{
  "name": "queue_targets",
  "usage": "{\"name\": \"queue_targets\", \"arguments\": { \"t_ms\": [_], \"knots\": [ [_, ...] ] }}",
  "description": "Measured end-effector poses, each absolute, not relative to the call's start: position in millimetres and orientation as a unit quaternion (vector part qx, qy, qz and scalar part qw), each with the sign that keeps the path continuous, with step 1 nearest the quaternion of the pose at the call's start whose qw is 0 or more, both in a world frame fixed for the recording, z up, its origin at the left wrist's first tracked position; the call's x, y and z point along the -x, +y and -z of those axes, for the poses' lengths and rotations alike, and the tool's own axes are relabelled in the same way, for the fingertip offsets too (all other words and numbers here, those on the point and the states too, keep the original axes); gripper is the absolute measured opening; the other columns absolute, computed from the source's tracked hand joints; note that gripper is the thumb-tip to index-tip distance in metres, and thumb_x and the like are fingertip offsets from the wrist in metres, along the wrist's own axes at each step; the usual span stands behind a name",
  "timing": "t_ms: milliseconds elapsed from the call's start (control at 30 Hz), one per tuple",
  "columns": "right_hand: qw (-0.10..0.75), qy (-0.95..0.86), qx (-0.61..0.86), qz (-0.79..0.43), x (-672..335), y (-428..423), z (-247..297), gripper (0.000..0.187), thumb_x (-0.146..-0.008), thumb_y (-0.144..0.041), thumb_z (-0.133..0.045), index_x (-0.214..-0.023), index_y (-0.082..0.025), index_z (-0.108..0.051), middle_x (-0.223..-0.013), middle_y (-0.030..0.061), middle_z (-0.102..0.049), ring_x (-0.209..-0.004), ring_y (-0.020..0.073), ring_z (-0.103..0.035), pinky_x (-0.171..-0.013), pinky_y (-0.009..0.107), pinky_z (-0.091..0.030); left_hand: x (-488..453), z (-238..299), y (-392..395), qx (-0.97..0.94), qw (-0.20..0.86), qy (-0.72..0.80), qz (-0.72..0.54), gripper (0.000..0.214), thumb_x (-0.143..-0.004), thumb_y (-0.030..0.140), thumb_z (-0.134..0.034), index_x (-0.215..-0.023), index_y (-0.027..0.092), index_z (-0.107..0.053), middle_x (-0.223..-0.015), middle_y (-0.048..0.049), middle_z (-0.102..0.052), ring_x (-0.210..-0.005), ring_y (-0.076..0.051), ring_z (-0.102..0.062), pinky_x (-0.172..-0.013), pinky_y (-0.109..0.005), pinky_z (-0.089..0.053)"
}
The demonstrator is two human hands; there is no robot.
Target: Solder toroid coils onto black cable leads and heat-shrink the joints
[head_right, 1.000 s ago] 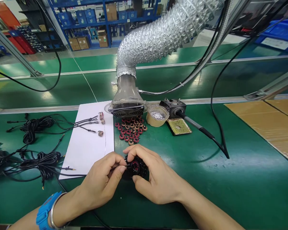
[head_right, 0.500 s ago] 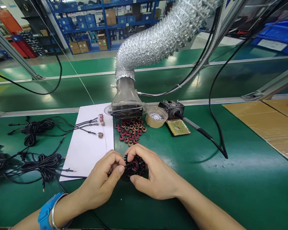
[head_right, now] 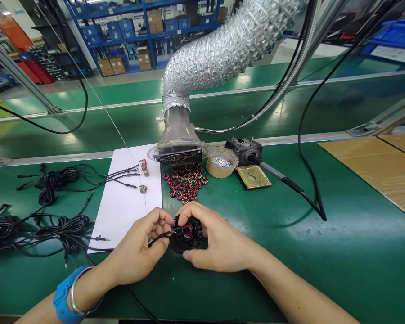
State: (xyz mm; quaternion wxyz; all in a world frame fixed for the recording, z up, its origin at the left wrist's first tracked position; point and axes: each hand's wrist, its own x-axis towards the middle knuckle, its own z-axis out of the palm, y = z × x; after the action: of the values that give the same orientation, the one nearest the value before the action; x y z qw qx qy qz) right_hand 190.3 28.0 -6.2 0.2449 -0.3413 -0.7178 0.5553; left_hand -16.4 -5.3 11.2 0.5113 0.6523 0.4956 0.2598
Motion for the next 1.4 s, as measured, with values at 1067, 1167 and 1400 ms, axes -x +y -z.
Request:
{"name": "queue_targets", "arguments": {
  "t_ms": [1067,1167,1400],
  "knots": [
    [0.149,-0.823,0.314,-0.450,-195,40,25,0.062,-0.060,-0.025,-0.084,-0.109,-0.022,-0.046,-0.126,0.0087,-0.049,-0.117,0.0240,-0.048,-0.096,0.037,-0.045,30,-6,6,-0.668,0.491,0.538,-0.153,0.025,-0.082,0.014,-0.053,-0.105,0.021,-0.048,-0.083,0.0023,-0.054,-0.070,-0.011,-0.050,-0.063,-0.024,-0.042],
    [0.208,-0.837,0.298,-0.409,-198,39,14,0.054,-0.066,-0.025,-0.078,-0.110,-0.021,-0.047,-0.120,0.0091,-0.052,-0.114,0.0251,-0.048,-0.094,0.039,-0.045,31,-6,7,-0.665,0.497,0.537,-0.150,0.026,-0.082,0.015,-0.054,-0.106,0.021,-0.049,-0.084,0.0016,-0.055,-0.071,-0.011,-0.052,-0.065,-0.024,-0.043],
    [0.261,-0.866,0.316,-0.286,-184,23,11,0.034,-0.074,-0.020,-0.068,-0.102,-0.019,-0.049,-0.097,0.0089,-0.057,-0.093,0.0252,-0.051,-0.079,0.042,-0.048,34,5,12,-0.649,0.507,0.539,-0.179,0.023,-0.080,0.016,-0.056,-0.103,0.019,-0.053,-0.081,0.0012,-0.055,-0.067,-0.011,-0.052,-0.061,-0.023,-0.044]
  ]
}}
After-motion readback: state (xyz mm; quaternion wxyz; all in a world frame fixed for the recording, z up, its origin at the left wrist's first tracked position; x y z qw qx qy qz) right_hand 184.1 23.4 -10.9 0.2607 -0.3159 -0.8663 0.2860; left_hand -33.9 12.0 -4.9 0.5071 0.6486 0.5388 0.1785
